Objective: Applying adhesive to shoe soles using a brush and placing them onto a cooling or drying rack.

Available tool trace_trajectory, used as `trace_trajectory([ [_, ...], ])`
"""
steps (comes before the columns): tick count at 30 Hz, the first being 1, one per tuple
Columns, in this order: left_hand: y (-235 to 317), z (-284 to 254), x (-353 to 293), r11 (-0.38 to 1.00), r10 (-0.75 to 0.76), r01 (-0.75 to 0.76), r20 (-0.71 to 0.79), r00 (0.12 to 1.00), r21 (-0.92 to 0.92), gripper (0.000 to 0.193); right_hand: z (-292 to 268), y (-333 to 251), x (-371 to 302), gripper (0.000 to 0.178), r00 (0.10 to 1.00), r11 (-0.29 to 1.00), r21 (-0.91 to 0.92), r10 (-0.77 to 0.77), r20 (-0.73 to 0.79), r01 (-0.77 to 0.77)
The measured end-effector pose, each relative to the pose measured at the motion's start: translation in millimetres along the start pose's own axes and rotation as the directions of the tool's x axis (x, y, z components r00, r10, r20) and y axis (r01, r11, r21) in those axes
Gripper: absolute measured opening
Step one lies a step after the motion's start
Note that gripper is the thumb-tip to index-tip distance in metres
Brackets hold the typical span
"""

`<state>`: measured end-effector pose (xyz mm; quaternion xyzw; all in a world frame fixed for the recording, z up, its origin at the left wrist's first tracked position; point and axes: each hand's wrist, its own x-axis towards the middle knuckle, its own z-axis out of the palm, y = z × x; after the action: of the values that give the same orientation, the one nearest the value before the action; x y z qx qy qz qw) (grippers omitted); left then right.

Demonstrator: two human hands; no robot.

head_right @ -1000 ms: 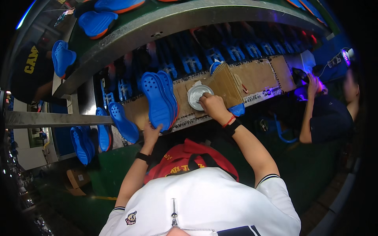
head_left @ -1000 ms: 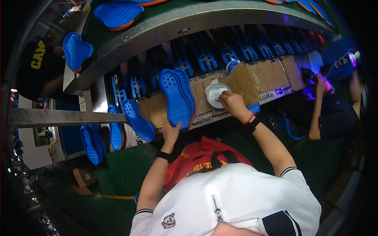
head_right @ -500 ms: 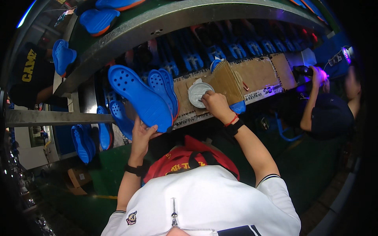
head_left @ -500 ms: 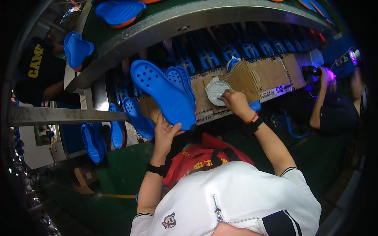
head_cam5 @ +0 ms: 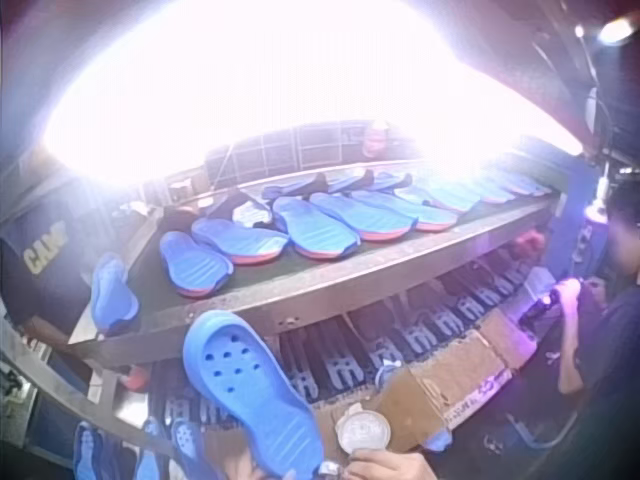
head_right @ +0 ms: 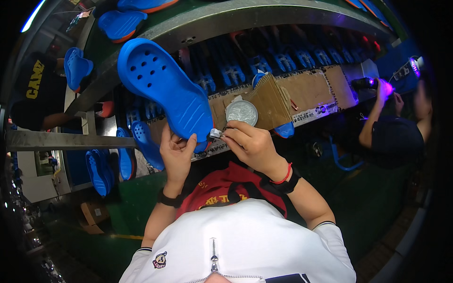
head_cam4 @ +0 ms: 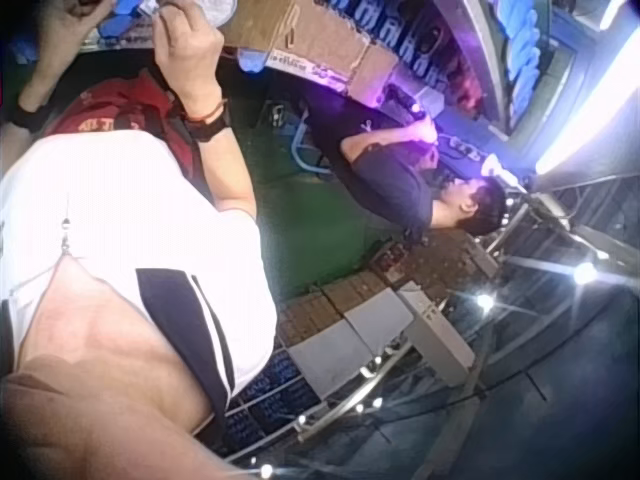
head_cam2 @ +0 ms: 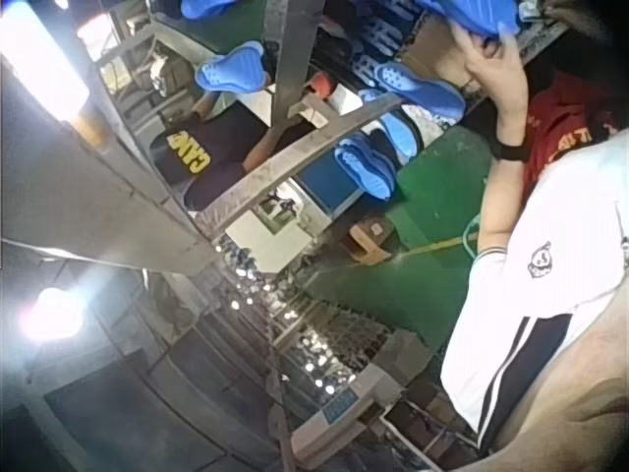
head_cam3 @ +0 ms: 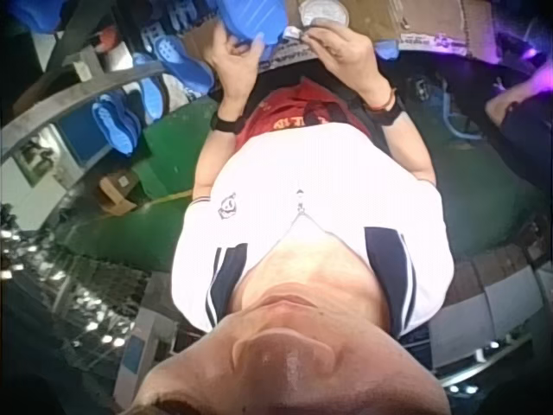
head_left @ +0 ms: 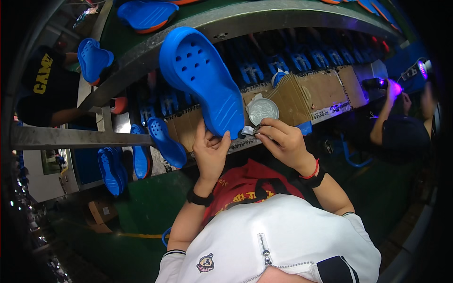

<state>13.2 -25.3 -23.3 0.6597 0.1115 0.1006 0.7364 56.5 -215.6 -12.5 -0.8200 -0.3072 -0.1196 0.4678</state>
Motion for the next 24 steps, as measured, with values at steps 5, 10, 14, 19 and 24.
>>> trace_trajectory([
  [5,-1.3,-1.3,-3.2,0.991,0.064,-0.06,-0.03,0.998,0.116,0.063,3.0,-2.6,0.8,0.013,0.998,0.997,-0.073,-0.036,0.045,0.04],
  [10,-2.8,-3.2,-4.7,0.984,0.102,-0.096,-0.031,0.994,0.151,0.06,4.5,-4.6,3.3,0.014,0.996,0.999,0.029,-0.04,0.076,0.038],
  [14,-1.5,-1.8,-5.9,0.983,0.122,-0.116,-0.032,0.992,0.142,0.059,4.1,-6.3,4.8,0.014,0.997,0.999,0.024,-0.035,0.065,0.033],
  [19,-0.8,-3.9,-7.5,0.986,0.105,-0.1,-0.029,0.994,0.132,0.06,5.4,-5.5,4.9,0.012,0.996,0.995,-0.08,-0.05,0.077,0.057],
  [24,-1.6,-4.9,-10.1,0.991,0.052,-0.048,-0.03,0.998,0.126,0.061,1.9,-6.0,4.4,0.012,0.995,0.988,-0.132,-0.066,0.075,0.075],
])
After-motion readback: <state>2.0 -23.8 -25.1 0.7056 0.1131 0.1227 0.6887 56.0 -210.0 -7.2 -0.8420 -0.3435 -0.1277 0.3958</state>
